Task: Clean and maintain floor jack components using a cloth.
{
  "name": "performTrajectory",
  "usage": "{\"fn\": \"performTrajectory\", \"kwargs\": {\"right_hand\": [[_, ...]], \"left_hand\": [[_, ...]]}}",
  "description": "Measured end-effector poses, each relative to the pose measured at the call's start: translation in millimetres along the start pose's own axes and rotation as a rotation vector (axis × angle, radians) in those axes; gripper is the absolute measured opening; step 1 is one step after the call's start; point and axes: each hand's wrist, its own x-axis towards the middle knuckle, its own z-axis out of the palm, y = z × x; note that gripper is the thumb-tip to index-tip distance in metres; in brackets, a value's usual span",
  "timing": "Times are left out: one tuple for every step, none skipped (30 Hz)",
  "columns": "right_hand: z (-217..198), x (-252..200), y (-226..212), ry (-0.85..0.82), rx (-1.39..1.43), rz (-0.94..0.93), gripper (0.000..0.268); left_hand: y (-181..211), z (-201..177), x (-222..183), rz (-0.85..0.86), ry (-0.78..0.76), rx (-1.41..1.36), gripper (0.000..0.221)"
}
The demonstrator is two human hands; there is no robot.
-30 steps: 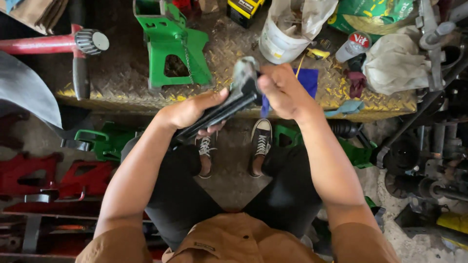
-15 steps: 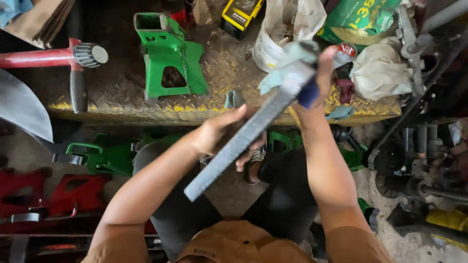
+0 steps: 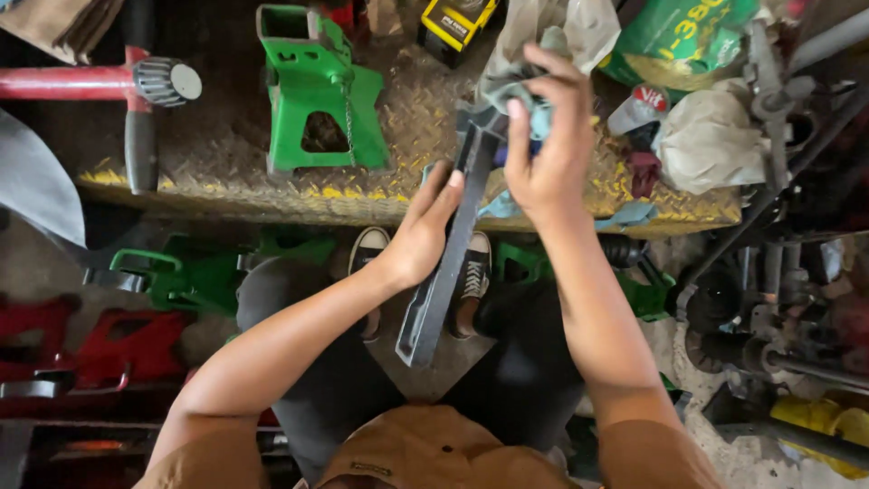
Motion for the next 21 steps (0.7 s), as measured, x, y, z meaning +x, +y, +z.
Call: {"fn": "performTrajectory", "kwargs": {"right_hand": [[5,-2,-4,-0.104,-0.020,-0.019,0.019],[7,-4,-9,-0.105,-0.020,-0.021,0.019],[9,-7,-15,-0.182,0.003,-0.084,0.030],[13,-9,-20,-0.259,0.028,-0.148,0.044],[11,-11,-27,-0.258,0.030,-0.151,0.044],[10,-12,-35,-0.362,0.036,-0.167,0.049],[8,-13,-42,-0.466,0.042,-0.184,0.054],[8,-13,-43,-0.466,0.046,-0.185,0.054],[7,-13,-45,-0.530,0.049,-0.142,0.064],[6,-15,-46,-0.591,0.052,-0.094,0.073],[6,-14,-42,-0.589,0.053,-0.090,0.073],[5,-14,-38,-0.491,0.095,-0.032,0.063],[3,-14,-34,-0.391,0.137,0.026,0.053],[2,-10,-31,-0.393,0.131,0.031,0.053],[1,-5,-27,-0.234,0.089,0.023,0.047],[0,0,-24,-0.076,0.050,0.011,0.041],[3,1,-24,-0.080,0.047,0.013,0.041],[7,2,-24,-0.024,0.035,-0.026,0.038],[11,3,-24,0.031,0.022,-0.065,0.034],[12,-1,-29,0.032,0.017,-0.059,0.034],[14,-4,-35,0.011,-0.033,-0.025,0.034]], "left_hand": [[-7,-4,3,0.089,0.052,0.121,0.081],[0,-5,3,0.090,0.053,0.121,0.081],[7,-7,3,0.088,0.118,0.175,0.081],[15,-9,3,0.086,0.185,0.231,0.081],[17,-13,6,0.088,0.188,0.231,0.081],[19,-18,10,0.095,0.197,0.138,0.081],[21,-22,15,0.102,0.205,0.044,0.081],[22,-26,16,0.103,0.209,0.046,0.081],[22,-29,18,0.119,0.184,0.014,0.079],[22,-33,19,0.132,0.154,-0.016,0.078],[24,-33,17,0.129,0.153,-0.012,0.078],[25,-32,15,0.117,0.127,-0.034,0.078],[26,-31,14,0.104,0.102,-0.056,0.078],[27,-27,10,0.100,0.097,-0.059,0.078],[29,-22,7,0.113,0.108,0.079,0.075],[30,-18,4,0.128,0.124,0.216,0.073],[35,-12,-1,0.125,0.122,0.212,0.073],[41,-7,-5,0.086,0.097,0.227,0.070],[47,-2,-9,0.047,0.071,0.242,0.067],[40,-5,-5,0.042,0.066,0.242,0.067],[33,-7,-2,0.023,0.094,0.132,0.068]]}}
